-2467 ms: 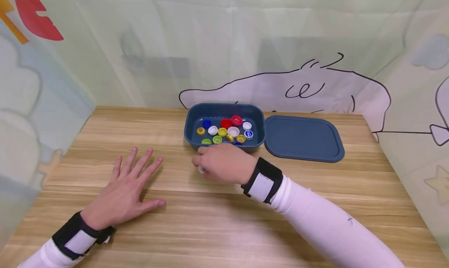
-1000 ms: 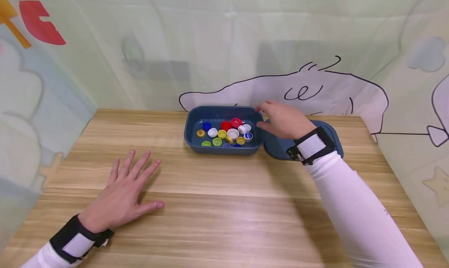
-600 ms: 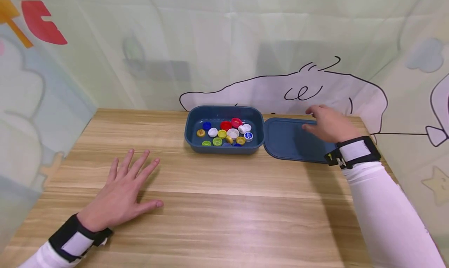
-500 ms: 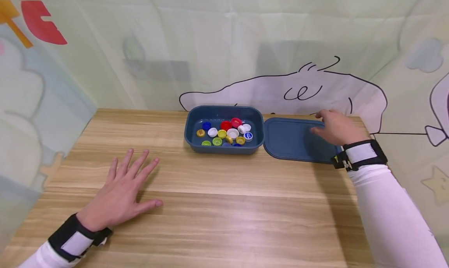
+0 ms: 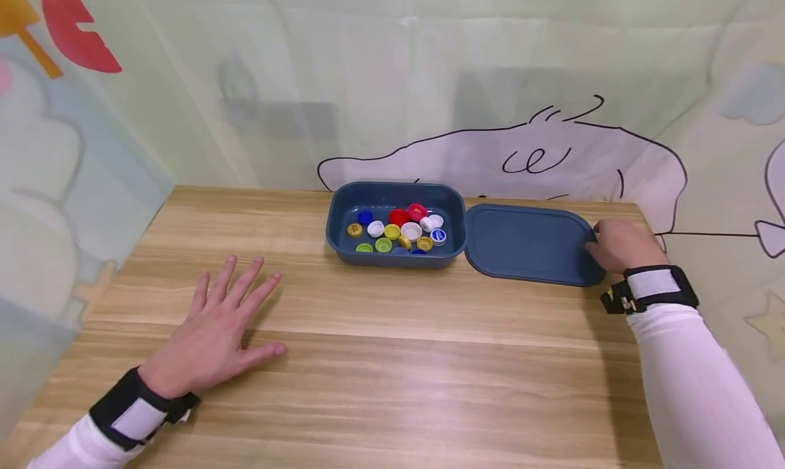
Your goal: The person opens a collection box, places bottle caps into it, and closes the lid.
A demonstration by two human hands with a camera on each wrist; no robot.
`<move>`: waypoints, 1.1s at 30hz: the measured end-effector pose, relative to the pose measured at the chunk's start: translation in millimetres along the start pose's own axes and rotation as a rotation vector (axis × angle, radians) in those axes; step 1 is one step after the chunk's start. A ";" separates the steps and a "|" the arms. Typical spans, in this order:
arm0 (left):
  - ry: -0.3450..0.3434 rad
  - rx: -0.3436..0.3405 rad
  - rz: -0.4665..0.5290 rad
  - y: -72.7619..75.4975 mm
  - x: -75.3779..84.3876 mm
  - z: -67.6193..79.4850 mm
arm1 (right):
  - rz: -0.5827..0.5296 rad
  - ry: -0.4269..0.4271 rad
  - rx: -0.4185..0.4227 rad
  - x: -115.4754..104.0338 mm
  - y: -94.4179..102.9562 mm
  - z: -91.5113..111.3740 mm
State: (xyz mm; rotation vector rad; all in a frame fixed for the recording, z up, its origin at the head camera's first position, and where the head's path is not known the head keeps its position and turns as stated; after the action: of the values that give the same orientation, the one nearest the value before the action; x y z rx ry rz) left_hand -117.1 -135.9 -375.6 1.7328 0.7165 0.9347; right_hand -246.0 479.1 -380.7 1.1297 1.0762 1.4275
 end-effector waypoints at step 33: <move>0.043 -0.075 0.071 -13.8 11.3 0.9 | -0.040 0.170 -0.033 -115.1 -0.5 82.5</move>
State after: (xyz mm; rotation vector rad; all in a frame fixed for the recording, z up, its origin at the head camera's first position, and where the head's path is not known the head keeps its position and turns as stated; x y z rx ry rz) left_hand -111.0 -122.7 -385.9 1.6854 0.6429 1.0373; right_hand -155.2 370.5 -379.6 0.9708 1.1826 1.5252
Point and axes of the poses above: each hand's wrist, its own z-axis away from the middle knuckle, its own y-axis out of the back of the hand, x = y × z, the point moved 6 cm from there along -z, towards the middle knuckle, and after that the axes turned 13 degrees about z, right-handed, at the moved point
